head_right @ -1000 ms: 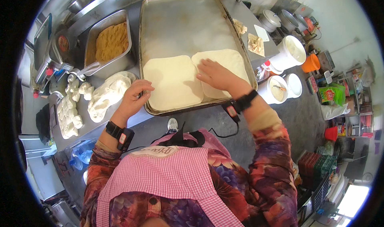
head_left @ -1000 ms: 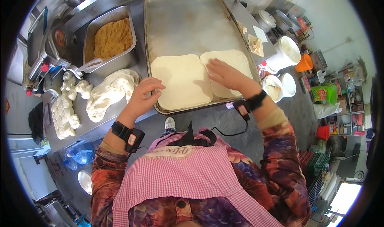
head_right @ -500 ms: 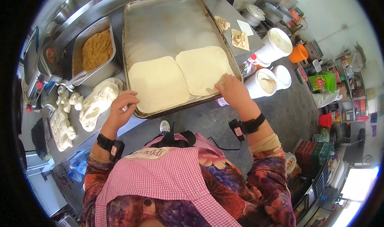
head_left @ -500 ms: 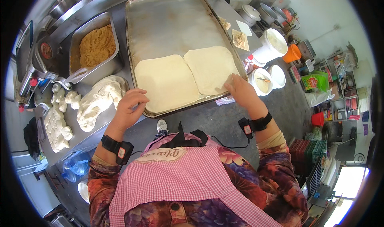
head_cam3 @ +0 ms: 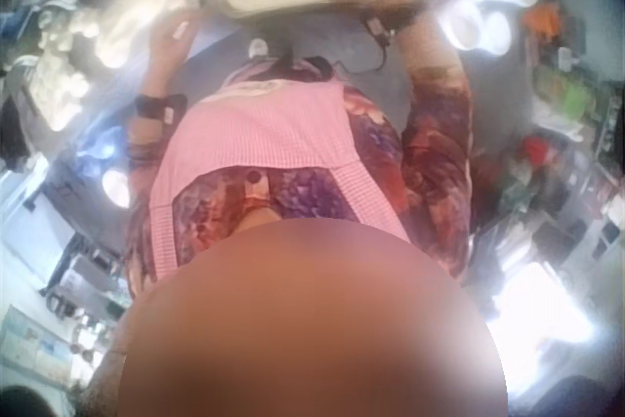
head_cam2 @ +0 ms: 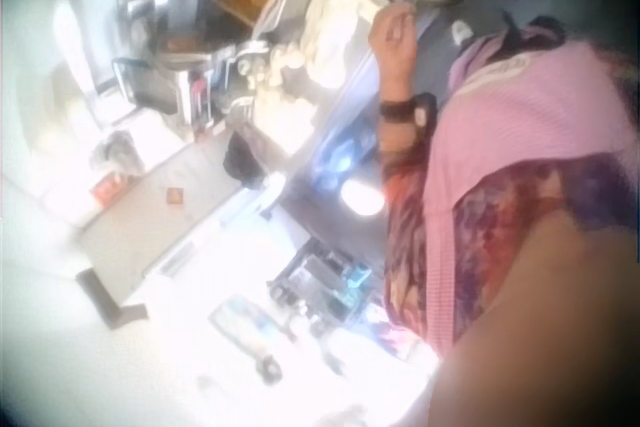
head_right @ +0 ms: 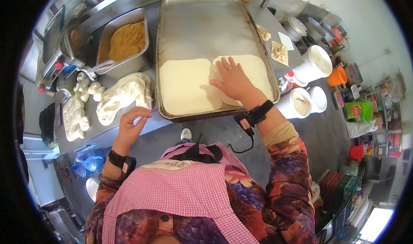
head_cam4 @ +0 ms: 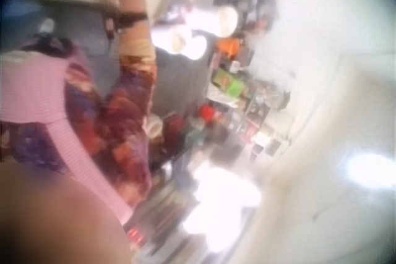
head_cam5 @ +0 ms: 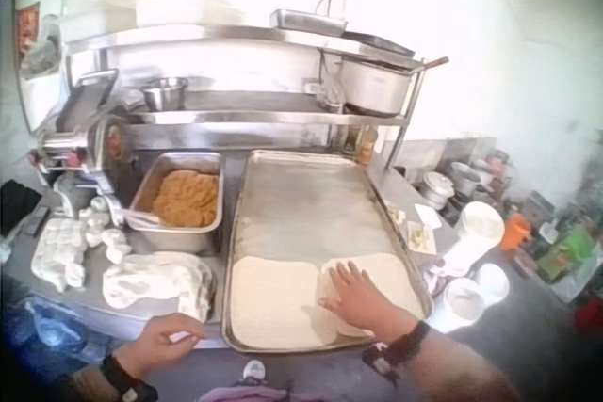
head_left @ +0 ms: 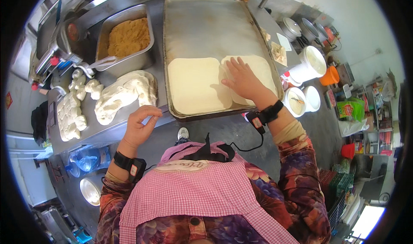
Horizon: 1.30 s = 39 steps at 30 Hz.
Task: The person places a tray of unbaked pies into a commercial oven, retrieves a baked tray, and then prepares new pie dough by rolling small dough balls through a dough sheeter and arranging the flattened sheets on a tray.
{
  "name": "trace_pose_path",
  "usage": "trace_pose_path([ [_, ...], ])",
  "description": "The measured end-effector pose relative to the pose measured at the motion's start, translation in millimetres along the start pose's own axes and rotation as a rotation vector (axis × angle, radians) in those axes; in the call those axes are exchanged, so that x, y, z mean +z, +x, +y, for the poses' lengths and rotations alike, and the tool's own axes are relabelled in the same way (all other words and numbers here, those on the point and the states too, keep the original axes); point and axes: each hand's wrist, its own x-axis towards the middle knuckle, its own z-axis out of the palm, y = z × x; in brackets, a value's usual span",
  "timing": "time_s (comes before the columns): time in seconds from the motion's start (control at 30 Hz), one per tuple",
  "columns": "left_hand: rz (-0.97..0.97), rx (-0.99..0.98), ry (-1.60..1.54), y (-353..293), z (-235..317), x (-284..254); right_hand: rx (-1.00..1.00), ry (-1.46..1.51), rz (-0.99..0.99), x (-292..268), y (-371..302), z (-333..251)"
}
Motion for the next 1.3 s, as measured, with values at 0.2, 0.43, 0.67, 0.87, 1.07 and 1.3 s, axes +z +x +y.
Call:
trace_pose_path([
  [0.2, 0.109, -0.161, -0.053, -47, -16, -33, -0.068, -0.203, -0.022, 18, 26, -41],
  [0.43, 0.226, -0.411, -0.075, -115, -41, -87, 0.106, -0.032, -0.179, -16, 27, -78],
  [0.67, 0.398, -0.582, 0.475, -165, -118, -197, 0.186, 0.383, 0.134, -40, 12, -154],
  [0.87, 0.372, -0.71, 1.083, -189, -186, -320, 0.133, 0.468, 0.297, -23, 65, -276],
  [1.07, 0.063, -0.496, 1.098, -208, -226, -370, -0.035, 0.389, 0.189, 17, 150, -404],
  [1.3, 0.072, -0.182, 0.648, -256, -220, -420, -0.331, 0.39, -0.033, 61, 212, -497],
])
